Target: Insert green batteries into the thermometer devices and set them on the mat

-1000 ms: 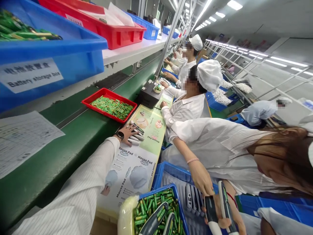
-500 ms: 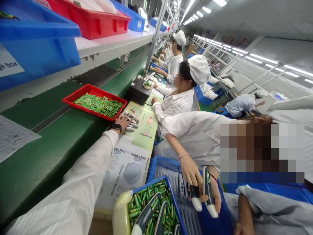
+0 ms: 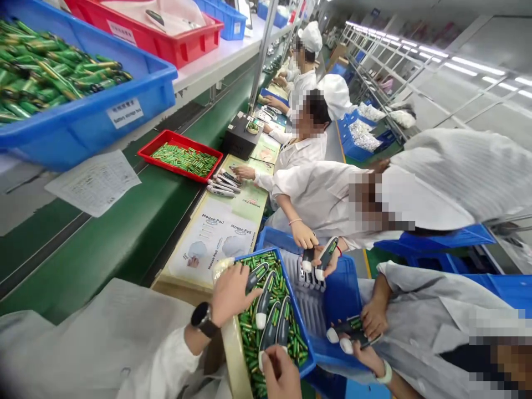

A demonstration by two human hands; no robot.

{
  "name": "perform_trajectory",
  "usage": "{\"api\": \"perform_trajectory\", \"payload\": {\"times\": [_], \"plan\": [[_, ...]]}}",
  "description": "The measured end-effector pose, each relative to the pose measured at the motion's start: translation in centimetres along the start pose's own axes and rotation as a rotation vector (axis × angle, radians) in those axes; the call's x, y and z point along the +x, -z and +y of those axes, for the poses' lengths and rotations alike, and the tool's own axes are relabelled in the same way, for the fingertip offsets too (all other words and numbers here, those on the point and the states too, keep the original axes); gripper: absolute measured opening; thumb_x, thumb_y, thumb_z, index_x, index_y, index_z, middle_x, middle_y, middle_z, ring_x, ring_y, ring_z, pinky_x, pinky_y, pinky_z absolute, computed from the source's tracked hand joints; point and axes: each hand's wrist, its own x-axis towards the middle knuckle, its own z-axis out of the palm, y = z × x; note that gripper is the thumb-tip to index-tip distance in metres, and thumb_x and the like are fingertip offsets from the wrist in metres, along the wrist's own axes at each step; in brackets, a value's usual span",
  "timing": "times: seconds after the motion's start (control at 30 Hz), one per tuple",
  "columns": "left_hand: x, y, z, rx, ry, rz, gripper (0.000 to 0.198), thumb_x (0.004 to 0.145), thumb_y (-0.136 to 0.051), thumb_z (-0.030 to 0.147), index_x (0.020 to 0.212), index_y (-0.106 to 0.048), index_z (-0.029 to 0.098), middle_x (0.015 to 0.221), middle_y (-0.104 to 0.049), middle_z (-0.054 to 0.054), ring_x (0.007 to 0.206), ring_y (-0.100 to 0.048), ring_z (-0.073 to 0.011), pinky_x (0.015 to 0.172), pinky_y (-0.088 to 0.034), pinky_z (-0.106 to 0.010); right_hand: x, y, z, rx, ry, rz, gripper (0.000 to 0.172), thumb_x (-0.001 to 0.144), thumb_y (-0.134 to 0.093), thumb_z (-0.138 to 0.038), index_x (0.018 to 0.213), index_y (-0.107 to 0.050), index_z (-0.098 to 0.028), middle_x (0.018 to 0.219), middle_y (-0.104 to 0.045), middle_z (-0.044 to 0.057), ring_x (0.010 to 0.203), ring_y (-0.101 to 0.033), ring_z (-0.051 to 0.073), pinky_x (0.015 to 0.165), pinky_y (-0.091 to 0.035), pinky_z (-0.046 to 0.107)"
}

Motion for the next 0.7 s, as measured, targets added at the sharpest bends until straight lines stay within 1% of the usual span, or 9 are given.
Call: {"api": "perform_trajectory", "payload": {"times": [0.07,0.17,0.23,0.3,0.4,0.47,0.53,0.63,0.7], "plan": [[-0.6,-1.9,2.3,0.035,0.003,0.002,0.063,0.076,-0.061,0.072,0.109,-0.062,0.019,0.108,-0.058,-0.019,0.102,-0.054,-0.0372,0.088,-0.04,-0.049,0.2,0.1,1.5,-0.082,-0.022,0.142,0.044,0.091,-0.043,-0.059,0.088,-0.061,-0.019,0.081,-0.06,0.007,0.072,-0.058,0.021,0.067,-0.051,0.031],[-0.5,-4.2,4.3,0.099,0.044,0.041,0.076,0.065,-0.068,0.076,0.113,-0.06,0.018,0.118,-0.055,-0.023,0.111,-0.049,-0.0418,0.093,-0.037,-0.053,0.6,0.5,2.7,-0.203,-0.006,0.282,0.045,0.089,-0.05,-0.056,0.11,-0.059,-0.017,0.109,-0.06,0.014,0.1,-0.061,0.028,0.088,-0.05,0.037],[-0.5,-5.3,4.9,0.141,0.089,0.042,0.083,0.058,-0.075,0.074,0.118,-0.058,0.018,0.128,-0.05,-0.025,0.118,-0.045,-0.044,0.097,-0.035,-0.054,1.0,0.5,2.7,-0.231,0.009,0.288,0.055,0.086,-0.054,-0.056,0.122,-0.054,-0.016,0.119,-0.058,0.017,0.114,-0.058,0.031,0.097,-0.046,0.039],[-0.7,-6.0,5.2,0.198,0.127,0.016,0.086,0.055,-0.082,0.065,0.122,-0.056,0.018,0.134,-0.047,-0.025,0.119,-0.044,-0.0442,0.098,-0.035,-0.053,1.6,0.4,2.3,-0.199,-0.015,0.241,0.065,0.084,-0.057,-0.057,0.132,-0.045,-0.014,0.123,-0.06,0.018,0.114,-0.061,0.032,0.094,-0.048,0.038],[-0.9,-6.3,5.3,0.294,0.131,-0.006,0.065,0.066,-0.08,0.04,0.122,-0.055,0.019,0.126,-0.052,-0.022,0.111,-0.052,-0.0388,0.092,-0.039,-0.048,2.6,0.2,1.7,-0.145,-0.112,0.15,0.076,0.084,-0.06,-0.052,0.142,-0.031,-0.012,0.112,-0.068,0.018,0.1,-0.069,0.032,0.081,-0.05,0.036],[-1.0,-6.2,5.3,0.361,0.123,-0.011,0.053,0.073,-0.071,0.024,0.123,-0.055,0.02,0.118,-0.056,-0.019,0.107,-0.056,-0.0349,0.089,-0.041,-0.044,3.2,0.1,1.7,-0.135,-0.135,0.11,0.075,0.084,-0.059,-0.048,0.141,-0.03,-0.01,0.104,-0.072,0.017,0.094,-0.071,0.033,0.078,-0.049,0.036],[-0.9,-5.9,5.3,0.415,0.114,-0.014,0.054,0.075,-0.065,0.016,0.127,-0.053,0.021,0.115,-0.057,-0.017,0.106,-0.058,-0.0328,0.088,-0.042,-0.041,3.7,0.0,2.0,-0.091,-0.121,0.092,0.066,0.084,-0.06,-0.045,0.135,-0.037,-0.01,0.104,-0.073,0.018,0.096,-0.071,0.032,0.078,-0.049,0.035],[-0.8,-5.2,5.3,0.433,0.119,0.018,0.062,0.077,-0.062,0.015,0.137,-0.046,0.018,0.116,-0.059,-0.018,0.106,-0.061,-0.0328,0.089,-0.045,-0.041,4.3,-0.4,2.3,-0.028,-0.136,0.065,0.054,0.08,-0.064,-0.047,0.119,-0.048,-0.014,0.106,-0.073,0.018,0.101,-0.071,0.032,0.08,-0.05,0.033],[-1.2,-4.4,5.2,0.381,0.165,0.042,0.063,0.077,-0.062,0.018,0.138,-0.043,0.014,0.118,-0.061,-0.02,0.106,-0.063,-0.0336,0.087,-0.047,-0.041,4.7,-0.7,2.1,-0.021,-0.162,0.051,0.056,0.075,-0.069,-0.052,0.112,-0.05,-0.014,0.105,-0.072,0.019,0.103,-0.07,0.034,0.08,-0.051,0.034]]}}
